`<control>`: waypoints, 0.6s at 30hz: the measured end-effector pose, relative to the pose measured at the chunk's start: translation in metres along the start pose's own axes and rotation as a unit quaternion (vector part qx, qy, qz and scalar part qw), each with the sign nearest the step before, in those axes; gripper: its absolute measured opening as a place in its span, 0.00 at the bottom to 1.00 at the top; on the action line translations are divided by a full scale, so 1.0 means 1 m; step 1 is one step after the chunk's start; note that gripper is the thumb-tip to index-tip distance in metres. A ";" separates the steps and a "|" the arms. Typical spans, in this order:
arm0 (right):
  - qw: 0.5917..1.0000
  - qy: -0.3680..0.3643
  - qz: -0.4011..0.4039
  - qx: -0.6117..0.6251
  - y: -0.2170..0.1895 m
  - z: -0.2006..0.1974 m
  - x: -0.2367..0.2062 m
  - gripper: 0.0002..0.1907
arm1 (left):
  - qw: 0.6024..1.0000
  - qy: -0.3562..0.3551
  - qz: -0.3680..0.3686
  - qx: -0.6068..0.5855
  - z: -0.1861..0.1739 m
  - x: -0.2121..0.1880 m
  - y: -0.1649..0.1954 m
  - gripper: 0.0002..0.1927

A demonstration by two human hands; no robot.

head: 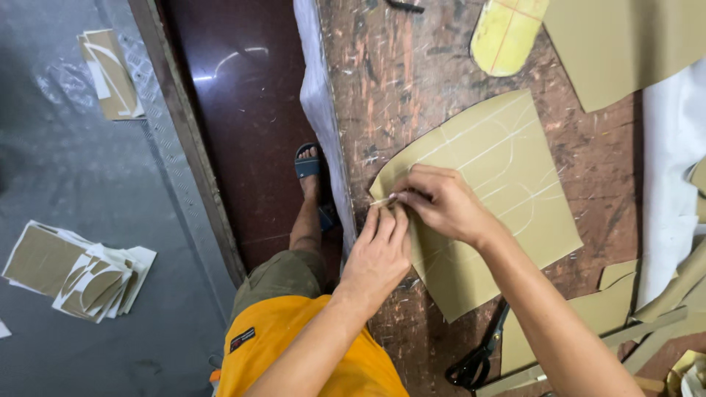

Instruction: The person uses a white chalk marker to trace and refine outlines on a large sheet of cardboard, then uses a metal ruler to draw straight lines across the sheet. The person repeatedly repositions a small triangular cardboard template to mark additional curved sections.

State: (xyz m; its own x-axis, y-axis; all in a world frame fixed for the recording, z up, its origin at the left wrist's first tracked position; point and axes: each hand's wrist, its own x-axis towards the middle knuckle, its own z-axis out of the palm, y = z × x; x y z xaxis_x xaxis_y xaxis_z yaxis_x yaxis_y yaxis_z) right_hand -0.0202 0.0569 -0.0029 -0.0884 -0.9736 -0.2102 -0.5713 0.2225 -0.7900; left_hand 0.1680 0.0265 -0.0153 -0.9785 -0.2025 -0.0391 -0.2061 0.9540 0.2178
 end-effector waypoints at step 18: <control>0.986 0.110 0.112 -0.056 0.011 0.013 -0.039 0.06 | 0.999 -0.027 -0.037 0.001 -0.003 0.001 0.013 0.28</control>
State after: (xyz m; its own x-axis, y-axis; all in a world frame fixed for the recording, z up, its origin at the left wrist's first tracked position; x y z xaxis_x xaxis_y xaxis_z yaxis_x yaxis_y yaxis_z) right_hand -0.0127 0.0980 -0.0111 -0.3903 -0.8908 -0.2329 -0.6021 0.4383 -0.6673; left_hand 0.1641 0.0384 -0.0100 -0.9596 -0.2597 -0.1081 -0.2774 0.9375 0.2101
